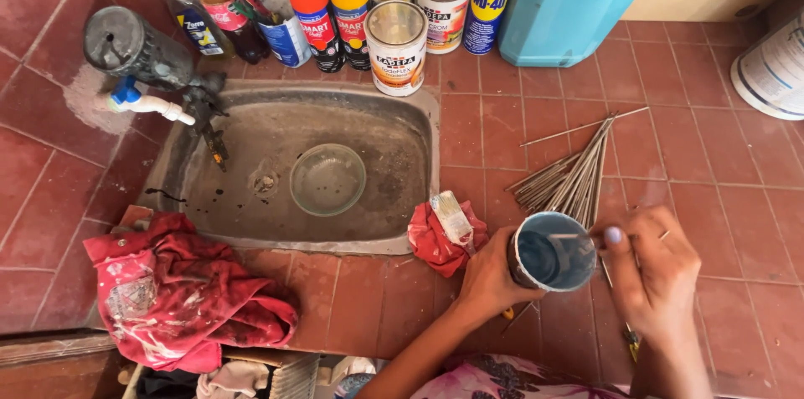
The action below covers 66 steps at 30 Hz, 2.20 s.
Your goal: The person is stirring a blue liquid in a small cup and then opening and mixing a larger can of dark paint in a workshop area.
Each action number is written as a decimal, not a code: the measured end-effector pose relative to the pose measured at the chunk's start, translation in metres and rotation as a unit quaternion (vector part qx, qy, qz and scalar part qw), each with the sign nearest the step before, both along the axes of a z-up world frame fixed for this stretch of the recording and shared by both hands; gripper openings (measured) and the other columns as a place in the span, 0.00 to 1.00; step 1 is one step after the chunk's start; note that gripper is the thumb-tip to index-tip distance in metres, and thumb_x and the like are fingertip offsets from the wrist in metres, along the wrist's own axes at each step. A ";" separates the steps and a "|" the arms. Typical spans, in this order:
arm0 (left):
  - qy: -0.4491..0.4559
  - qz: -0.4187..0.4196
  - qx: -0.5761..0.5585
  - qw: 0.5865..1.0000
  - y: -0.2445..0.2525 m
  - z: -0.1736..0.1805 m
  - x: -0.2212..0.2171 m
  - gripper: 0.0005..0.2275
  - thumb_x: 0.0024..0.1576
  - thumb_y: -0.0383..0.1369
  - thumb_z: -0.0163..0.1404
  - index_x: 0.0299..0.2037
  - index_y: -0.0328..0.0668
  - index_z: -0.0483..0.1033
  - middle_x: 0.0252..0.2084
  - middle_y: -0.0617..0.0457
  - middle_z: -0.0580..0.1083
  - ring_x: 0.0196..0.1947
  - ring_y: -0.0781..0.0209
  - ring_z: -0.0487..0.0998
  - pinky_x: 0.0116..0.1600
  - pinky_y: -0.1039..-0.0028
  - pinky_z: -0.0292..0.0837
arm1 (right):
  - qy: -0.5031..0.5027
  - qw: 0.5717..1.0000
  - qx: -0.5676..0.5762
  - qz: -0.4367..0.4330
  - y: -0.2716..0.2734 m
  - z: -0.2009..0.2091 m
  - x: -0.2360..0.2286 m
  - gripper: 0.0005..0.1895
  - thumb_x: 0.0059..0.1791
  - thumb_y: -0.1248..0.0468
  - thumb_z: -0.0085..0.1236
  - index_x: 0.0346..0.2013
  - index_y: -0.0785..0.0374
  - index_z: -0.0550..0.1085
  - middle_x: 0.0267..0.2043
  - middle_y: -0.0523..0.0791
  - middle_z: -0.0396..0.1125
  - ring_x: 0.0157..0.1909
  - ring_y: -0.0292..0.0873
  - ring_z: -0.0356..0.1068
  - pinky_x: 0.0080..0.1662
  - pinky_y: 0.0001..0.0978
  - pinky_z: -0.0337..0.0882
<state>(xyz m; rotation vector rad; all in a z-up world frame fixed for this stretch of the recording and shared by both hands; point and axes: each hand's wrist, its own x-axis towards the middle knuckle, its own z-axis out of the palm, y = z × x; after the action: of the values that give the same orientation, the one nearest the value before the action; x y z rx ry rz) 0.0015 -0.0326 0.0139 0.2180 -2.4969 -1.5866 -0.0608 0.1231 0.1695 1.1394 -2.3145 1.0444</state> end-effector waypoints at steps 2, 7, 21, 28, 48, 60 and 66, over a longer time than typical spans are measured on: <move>-0.005 0.002 -0.001 1.000 -0.001 0.001 0.000 0.41 0.34 0.43 0.67 0.60 0.47 0.62 0.54 0.48 0.76 0.53 0.45 0.78 0.47 0.54 0.72 | -0.019 0.999 -0.027 0.036 -0.003 0.004 0.002 0.16 0.58 0.66 0.41 0.32 0.67 0.75 0.29 0.45 0.69 0.34 0.45 0.64 0.44 0.37 0.64; -0.018 0.002 0.007 1.000 -0.001 0.007 0.001 0.40 0.34 0.43 0.67 0.60 0.48 0.63 0.55 0.49 0.77 0.53 0.46 0.78 0.48 0.56 0.72 | 0.016 0.995 0.095 -0.001 -0.004 -0.010 -0.010 0.13 0.57 0.65 0.47 0.29 0.67 0.71 0.32 0.47 0.70 0.41 0.50 0.66 0.44 0.39 0.68; -0.046 0.057 0.021 0.997 0.013 0.004 0.002 0.41 0.33 0.44 0.66 0.61 0.48 0.64 0.54 0.48 0.78 0.54 0.44 0.79 0.50 0.58 0.72 | -0.039 0.991 0.122 0.050 0.002 -0.048 -0.024 0.10 0.55 0.60 0.48 0.33 0.57 0.76 0.37 0.38 0.74 0.46 0.44 0.68 0.56 0.45 0.57; -0.098 0.111 0.084 0.985 0.031 0.008 0.006 0.43 0.33 0.46 0.66 0.64 0.55 0.63 0.58 0.48 0.74 0.61 0.41 0.74 0.66 0.53 0.69 | 0.012 0.991 0.054 0.121 0.003 -0.050 -0.028 0.10 0.54 0.60 0.54 0.28 0.53 0.75 0.24 0.39 0.72 0.42 0.45 0.73 0.50 0.36 0.62; -0.065 0.153 0.054 0.985 0.044 0.001 0.010 0.43 0.32 0.45 0.67 0.62 0.50 0.62 0.54 0.41 0.76 0.59 0.36 0.75 0.64 0.48 0.70 | 0.097 0.986 0.063 0.123 0.001 -0.046 -0.037 0.14 0.55 0.58 0.54 0.25 0.53 0.73 0.20 0.40 0.69 0.40 0.42 0.73 0.51 0.35 0.62; -0.058 0.160 0.023 0.985 0.045 0.003 0.006 0.41 0.33 0.44 0.67 0.60 0.50 0.62 0.50 0.46 0.78 0.53 0.41 0.78 0.56 0.56 0.70 | -0.022 0.980 0.086 0.178 0.002 -0.024 -0.053 0.18 0.55 0.56 0.47 0.24 0.56 0.74 0.23 0.39 0.72 0.40 0.43 0.69 0.54 0.37 0.60; -0.033 0.166 0.014 0.985 0.045 -0.001 0.006 0.42 0.33 0.41 0.68 0.61 0.49 0.62 0.49 0.51 0.79 0.50 0.48 0.80 0.50 0.65 0.71 | 0.005 0.979 0.127 0.156 0.001 -0.029 -0.051 0.20 0.57 0.54 0.43 0.27 0.59 0.75 0.27 0.37 0.73 0.40 0.44 0.67 0.56 0.44 0.57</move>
<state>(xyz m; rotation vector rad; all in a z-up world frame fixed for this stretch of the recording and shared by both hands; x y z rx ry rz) 0.0078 0.0124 0.0131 0.6629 -2.3305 -1.4960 -0.1115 0.1240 0.1404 1.6459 -2.3603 0.8523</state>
